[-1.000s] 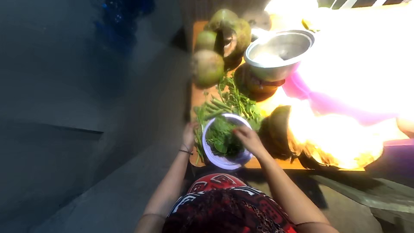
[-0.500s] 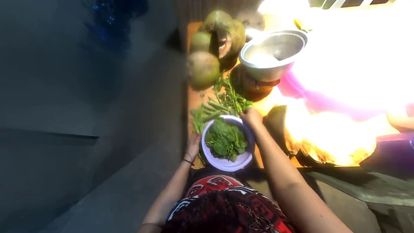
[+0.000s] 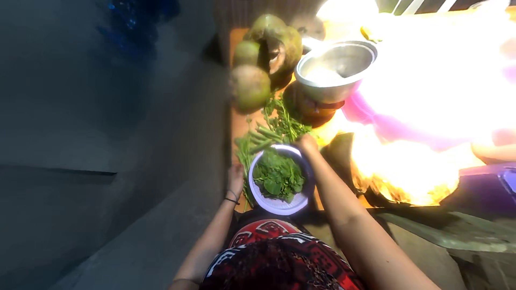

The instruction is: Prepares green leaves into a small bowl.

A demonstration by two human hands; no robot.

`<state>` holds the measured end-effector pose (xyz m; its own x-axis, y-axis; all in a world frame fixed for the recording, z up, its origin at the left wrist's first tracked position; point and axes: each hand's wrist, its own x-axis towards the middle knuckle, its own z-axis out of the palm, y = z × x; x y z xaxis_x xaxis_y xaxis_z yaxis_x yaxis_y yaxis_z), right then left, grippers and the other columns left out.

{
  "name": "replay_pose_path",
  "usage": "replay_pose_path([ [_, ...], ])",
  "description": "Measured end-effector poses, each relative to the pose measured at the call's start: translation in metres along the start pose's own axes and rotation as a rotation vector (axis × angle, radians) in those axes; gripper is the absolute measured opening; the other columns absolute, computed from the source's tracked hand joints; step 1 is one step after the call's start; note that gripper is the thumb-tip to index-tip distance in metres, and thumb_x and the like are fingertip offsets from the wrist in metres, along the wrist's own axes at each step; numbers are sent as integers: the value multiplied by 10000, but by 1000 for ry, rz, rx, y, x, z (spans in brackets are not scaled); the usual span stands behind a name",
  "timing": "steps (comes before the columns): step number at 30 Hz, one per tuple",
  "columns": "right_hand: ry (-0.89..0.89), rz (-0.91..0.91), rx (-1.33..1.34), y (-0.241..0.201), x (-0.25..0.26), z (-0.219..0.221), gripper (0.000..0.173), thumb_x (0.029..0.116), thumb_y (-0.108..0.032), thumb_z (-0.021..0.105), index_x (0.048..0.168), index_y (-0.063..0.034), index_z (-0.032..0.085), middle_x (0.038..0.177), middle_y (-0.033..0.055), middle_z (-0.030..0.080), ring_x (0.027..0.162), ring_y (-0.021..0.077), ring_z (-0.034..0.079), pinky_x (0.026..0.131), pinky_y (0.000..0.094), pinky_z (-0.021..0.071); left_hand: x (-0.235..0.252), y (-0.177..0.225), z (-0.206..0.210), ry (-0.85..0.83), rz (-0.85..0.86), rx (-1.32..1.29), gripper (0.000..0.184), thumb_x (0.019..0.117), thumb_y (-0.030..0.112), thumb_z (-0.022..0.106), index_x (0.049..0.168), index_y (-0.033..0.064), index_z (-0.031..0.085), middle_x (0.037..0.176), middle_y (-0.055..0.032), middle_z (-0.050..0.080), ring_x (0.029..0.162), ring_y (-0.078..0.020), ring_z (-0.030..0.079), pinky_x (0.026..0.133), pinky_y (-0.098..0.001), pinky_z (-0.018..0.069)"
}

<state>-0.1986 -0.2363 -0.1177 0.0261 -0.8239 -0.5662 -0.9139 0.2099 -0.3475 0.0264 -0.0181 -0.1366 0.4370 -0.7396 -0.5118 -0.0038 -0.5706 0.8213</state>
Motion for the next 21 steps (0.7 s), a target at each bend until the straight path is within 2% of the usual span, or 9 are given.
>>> replay_pose_path([
  [2, 56, -21, 100, -2, -3, -3, 342, 959, -303, 698, 1172, -36, 731, 1238, 268, 669, 1203, 474, 609, 966, 711, 465, 0, 1, 1, -13, 1, -9, 442, 1103, 313, 444, 1439, 29, 490, 1453, -231, 505, 1326, -344, 503, 1089, -538, 424],
  [4, 150, -47, 164, -4, -8, -10, 319, 981, -289, 663, 1141, -21, 728, 1183, 268, 688, 1158, 471, 635, 947, 699, 479, 1, 0, 1, -15, -3, -16, 463, 1095, 329, 462, 1458, 44, 481, 1489, -233, 471, 1363, -351, 468, 1108, -548, 400],
  [7, 245, -98, 268, -8, -26, -30, 314, 1039, -238, 590, 1202, 10, 690, 1195, 271, 681, 1164, 458, 636, 980, 667, 468, 0, 1, -3, -21, -15, 27, 494, 1097, 356, 456, 1485, 50, 470, 1522, -235, 449, 1396, -364, 446, 1129, -554, 382],
  [9, 300, -144, 419, -8, -33, -43, 289, 1047, -213, 590, 1201, 12, 688, 1179, 245, 690, 1130, 390, 654, 994, 597, 481, -1, 3, -5, 2, -20, 51, 494, 1090, 347, 478, 1482, 47, 469, 1504, -240, 465, 1378, -370, 463, 1115, -555, 399],
  [11, 325, -185, 618, -9, -40, -54, 245, 1041, -187, 616, 1181, -5, 703, 1107, 181, 713, 995, 255, 679, 927, 468, 523, -2, 9, -6, 29, -1, 68, 484, 1084, 311, 498, 1479, 35, 467, 1487, -239, 478, 1358, -365, 479, 1110, -547, 404],
  [13, 260, -191, 860, -14, -50, -63, 215, 1042, -152, 608, 1172, -1, 690, 976, 90, 714, 806, 117, 664, 780, 310, 558, -5, 18, -7, 43, 48, 98, 480, 1075, 271, 520, 1482, 24, 460, 1493, -241, 467, 1363, -368, 472, 1115, -542, 400],
  [15, 116, -163, 1161, -19, -59, -66, 184, 1066, -129, 542, 1167, 1, 625, 827, 38, 723, 675, 89, 687, 649, 243, 580, -9, 30, -7, 39, 122, 141, 474, 1059, 230, 554, 1471, 13, 463, 1509, -238, 450, 1372, -368, 465, 1120, -537, 403],
  [18, -72, -176, 1453, -20, -69, -68, 181, 1100, -177, 462, 1141, -56, 589, 827, 54, 744, 691, 123, 716, 622, 246, 592, -13, 44, -4, 32, 257, 186, 440, 1034, 201, 592, 1421, 6, 520, 1533, -222, 438, 1389, -357, 461, 1127, -532, 408],
  [21, -158, -275, 1554, -25, -85, -75, 212, 1108, -206, 433, 1085, -97, 613, 846, 42, 750, 735, 114, 728, 656, 245, 611, -20, 56, -2, 16, 355, 155, 377, 1035, 194, 584, 1369, 21, 565, 1518, -199, 453, 1386, -326, 459, 1118, -506, 415],
])
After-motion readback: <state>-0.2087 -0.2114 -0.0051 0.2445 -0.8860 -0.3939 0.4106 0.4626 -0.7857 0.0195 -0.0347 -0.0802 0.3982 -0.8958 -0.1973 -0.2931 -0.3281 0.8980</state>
